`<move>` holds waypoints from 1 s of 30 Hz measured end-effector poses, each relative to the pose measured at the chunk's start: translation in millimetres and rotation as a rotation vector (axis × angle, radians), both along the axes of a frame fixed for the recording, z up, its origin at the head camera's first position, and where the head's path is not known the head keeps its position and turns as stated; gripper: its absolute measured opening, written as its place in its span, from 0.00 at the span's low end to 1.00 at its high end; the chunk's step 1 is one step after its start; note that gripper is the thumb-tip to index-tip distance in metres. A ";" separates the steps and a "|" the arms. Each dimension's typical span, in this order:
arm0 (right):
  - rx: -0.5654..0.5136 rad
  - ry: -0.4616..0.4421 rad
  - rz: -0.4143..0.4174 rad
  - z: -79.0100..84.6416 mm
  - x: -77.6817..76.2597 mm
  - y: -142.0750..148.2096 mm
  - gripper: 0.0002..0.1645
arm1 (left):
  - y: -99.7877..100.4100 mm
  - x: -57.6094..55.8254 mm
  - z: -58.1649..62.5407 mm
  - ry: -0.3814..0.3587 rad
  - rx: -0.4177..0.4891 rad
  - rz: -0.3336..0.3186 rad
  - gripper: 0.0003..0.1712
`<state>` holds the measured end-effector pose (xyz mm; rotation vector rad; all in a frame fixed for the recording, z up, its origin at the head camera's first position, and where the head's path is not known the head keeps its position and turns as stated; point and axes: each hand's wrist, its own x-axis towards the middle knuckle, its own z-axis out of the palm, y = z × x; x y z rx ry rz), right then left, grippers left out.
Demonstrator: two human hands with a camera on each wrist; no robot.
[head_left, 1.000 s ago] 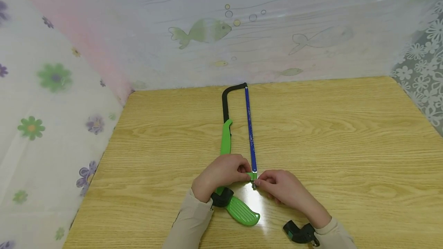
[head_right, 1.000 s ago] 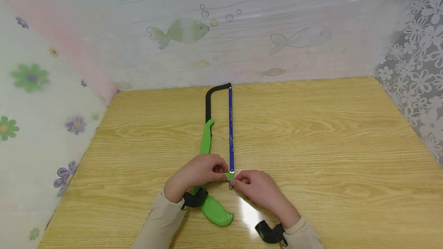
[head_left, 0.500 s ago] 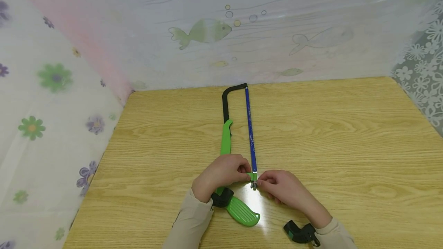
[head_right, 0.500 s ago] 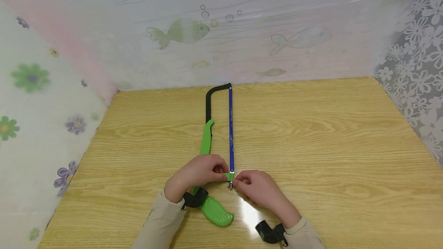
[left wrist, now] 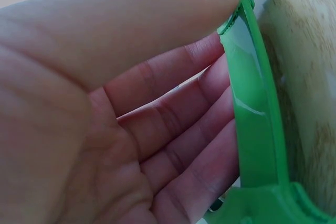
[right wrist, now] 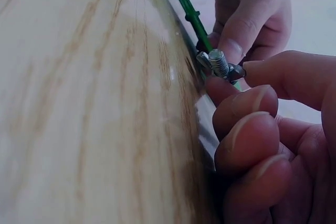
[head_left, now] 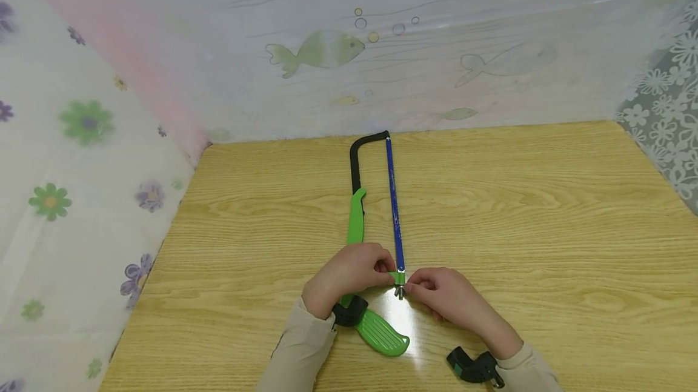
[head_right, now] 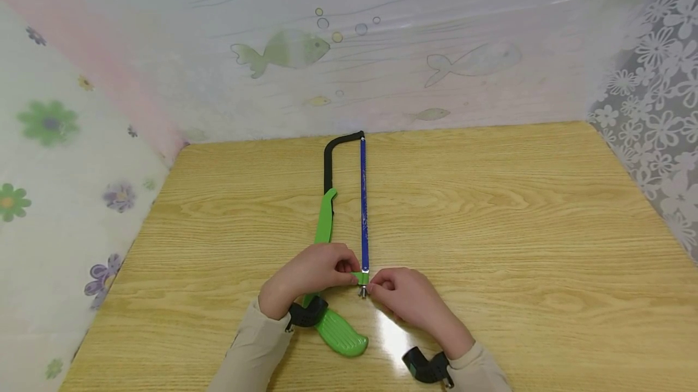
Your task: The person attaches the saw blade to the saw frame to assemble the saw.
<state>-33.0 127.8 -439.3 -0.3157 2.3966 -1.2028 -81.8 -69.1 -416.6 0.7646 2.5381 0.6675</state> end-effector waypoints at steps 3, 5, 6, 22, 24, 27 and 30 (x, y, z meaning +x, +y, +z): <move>-0.001 -0.004 -0.004 -0.5 0.1 0.4 0.16 | 0.8 -0.1 -0.2 -0.005 -0.003 -0.002 0.03; 0.002 -0.005 -0.004 -0.7 -0.2 0.4 0.16 | 1.1 -0.1 -0.6 -0.011 -0.003 -0.001 0.03; 0.006 -0.004 -0.003 -0.7 -0.3 0.5 0.16 | 1.1 0.1 -0.5 -0.012 -0.002 -0.001 0.03; 0.032 0.030 0.019 1.0 -1.4 -0.9 0.13 | 0.5 -0.6 -0.6 -0.001 -0.010 -0.001 0.04; 0.029 0.026 0.016 0.9 -1.3 -1.1 0.13 | 1.0 -0.4 -0.6 0.004 -0.015 -0.005 0.04; 0.028 0.024 0.013 0.2 -1.1 -1.1 0.13 | 2.5 1.1 0.3 0.016 -0.025 -0.005 0.03; 0.029 0.023 0.010 -1.5 -1.1 -1.1 0.14 | 3.8 2.4 1.2 0.023 -0.034 0.000 0.03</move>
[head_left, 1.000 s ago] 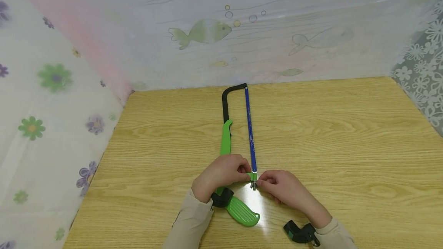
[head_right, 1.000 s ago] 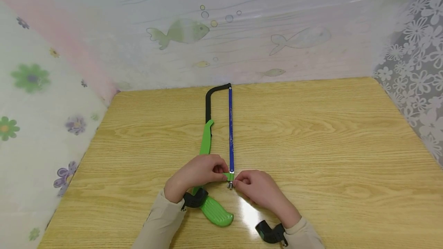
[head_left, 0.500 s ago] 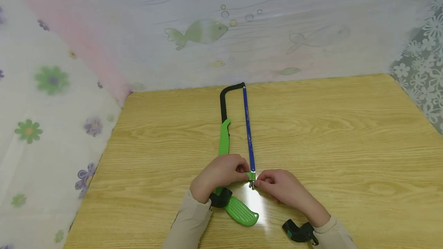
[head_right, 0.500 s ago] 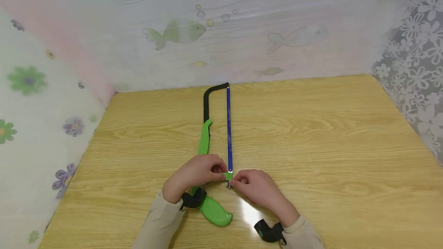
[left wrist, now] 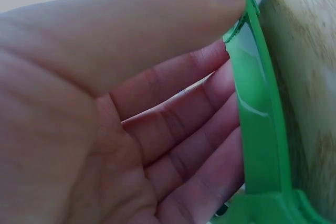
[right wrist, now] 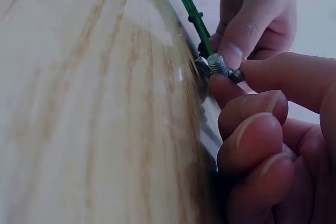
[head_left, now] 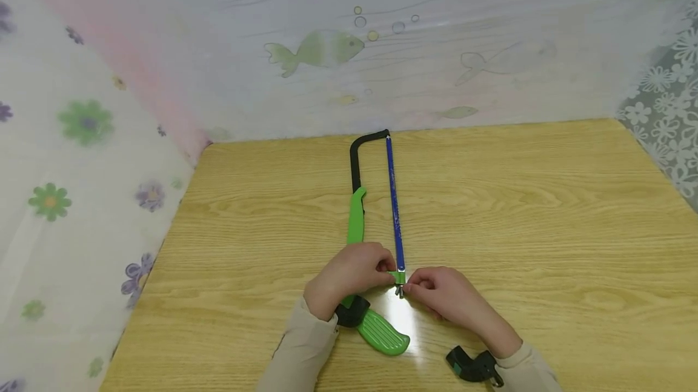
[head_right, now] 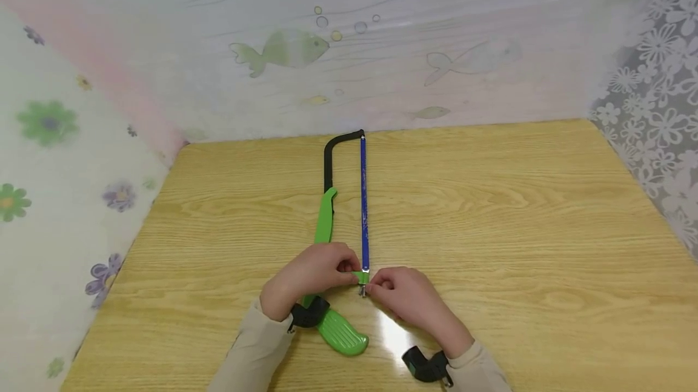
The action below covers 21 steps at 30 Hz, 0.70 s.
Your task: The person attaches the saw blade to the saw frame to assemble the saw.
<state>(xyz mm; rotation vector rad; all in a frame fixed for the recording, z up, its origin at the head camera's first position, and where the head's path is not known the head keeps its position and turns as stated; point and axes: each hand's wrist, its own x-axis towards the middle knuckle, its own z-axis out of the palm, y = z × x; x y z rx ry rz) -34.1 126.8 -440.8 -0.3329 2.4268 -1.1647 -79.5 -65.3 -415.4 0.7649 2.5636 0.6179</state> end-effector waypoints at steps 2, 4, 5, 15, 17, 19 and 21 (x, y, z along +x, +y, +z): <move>0.001 -0.006 -0.004 -1.0 -0.8 -0.1 0.14 | 0.1 -0.5 0.1 -0.001 -0.005 0.001 0.03; 0.002 -0.016 -0.010 -1.6 -1.4 -0.4 0.14 | 0.0 -1.2 0.1 -0.003 -0.010 0.002 0.04; 0.002 -0.020 -0.013 -1.9 -1.9 -0.5 0.15 | 0.1 -1.6 0.0 -0.002 -0.011 0.001 0.04; 0.002 -0.025 -0.011 -0.4 -4.6 -0.1 0.14 | 0.0 -3.2 0.4 -0.007 -0.015 0.005 0.04; -0.008 -0.042 -0.010 -0.7 -4.5 -0.8 0.14 | -0.5 -2.4 0.0 -0.018 -0.014 0.011 0.04; -0.012 -0.051 -0.008 -1.3 -4.0 -1.0 0.14 | -1.0 -1.3 -0.3 -0.022 -0.012 0.013 0.04; -0.021 -0.057 -0.011 -2.0 -3.2 -0.9 0.14 | -1.4 -0.8 -0.9 -0.022 -0.008 0.010 0.04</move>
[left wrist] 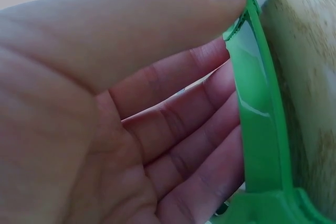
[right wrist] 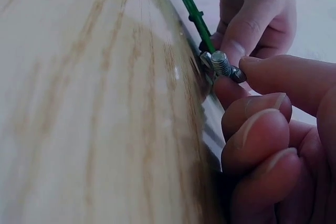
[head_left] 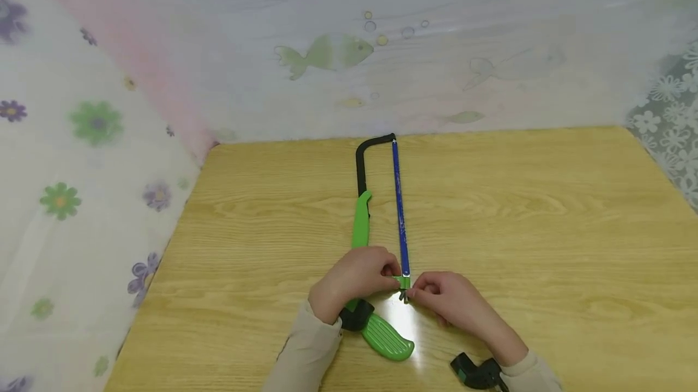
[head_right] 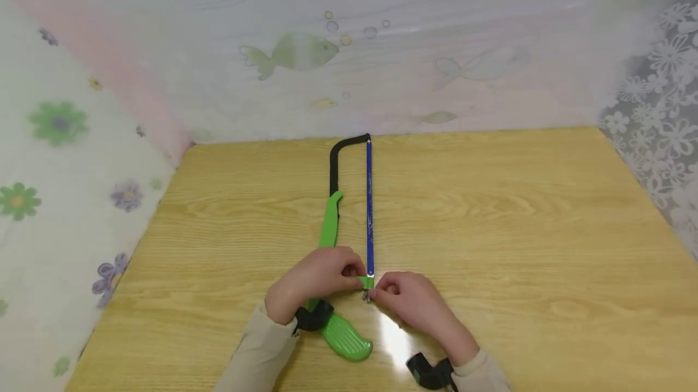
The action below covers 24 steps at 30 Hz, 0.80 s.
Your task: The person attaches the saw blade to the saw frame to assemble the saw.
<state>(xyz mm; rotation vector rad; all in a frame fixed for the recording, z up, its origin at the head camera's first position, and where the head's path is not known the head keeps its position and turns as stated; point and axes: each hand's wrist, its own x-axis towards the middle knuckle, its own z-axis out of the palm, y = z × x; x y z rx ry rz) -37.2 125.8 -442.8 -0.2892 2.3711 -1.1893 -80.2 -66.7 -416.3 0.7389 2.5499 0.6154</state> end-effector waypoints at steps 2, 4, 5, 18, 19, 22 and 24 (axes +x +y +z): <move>-0.009 -0.005 -0.007 -1.0 0.7 1.3 0.14 | 1.2 0.0 -1.0 0.003 0.004 -0.007 0.04; -0.019 -0.008 -0.018 -2.3 0.7 2.4 0.14 | 2.1 -0.6 -1.8 0.007 0.005 -0.009 0.05; -0.027 -0.008 -0.022 -3.1 0.5 2.7 0.14 | 2.6 -1.3 -2.5 0.007 0.006 -0.008 0.05; -0.120 -0.038 -0.046 -14.0 -2.3 4.7 0.14 | 2.1 -3.1 -5.3 -0.006 0.034 0.031 0.04; -0.126 -0.039 -0.046 -14.5 -2.4 5.2 0.14 | 1.6 -3.2 -5.4 -0.008 0.042 0.036 0.04; -0.159 -0.050 -0.044 -16.1 -2.9 7.0 0.15 | -0.3 -3.8 -6.1 0.003 0.065 0.050 0.05; -0.189 -0.068 -0.039 -16.6 -3.3 8.8 0.15 | -2.4 -4.6 -6.7 0.030 0.075 0.068 0.07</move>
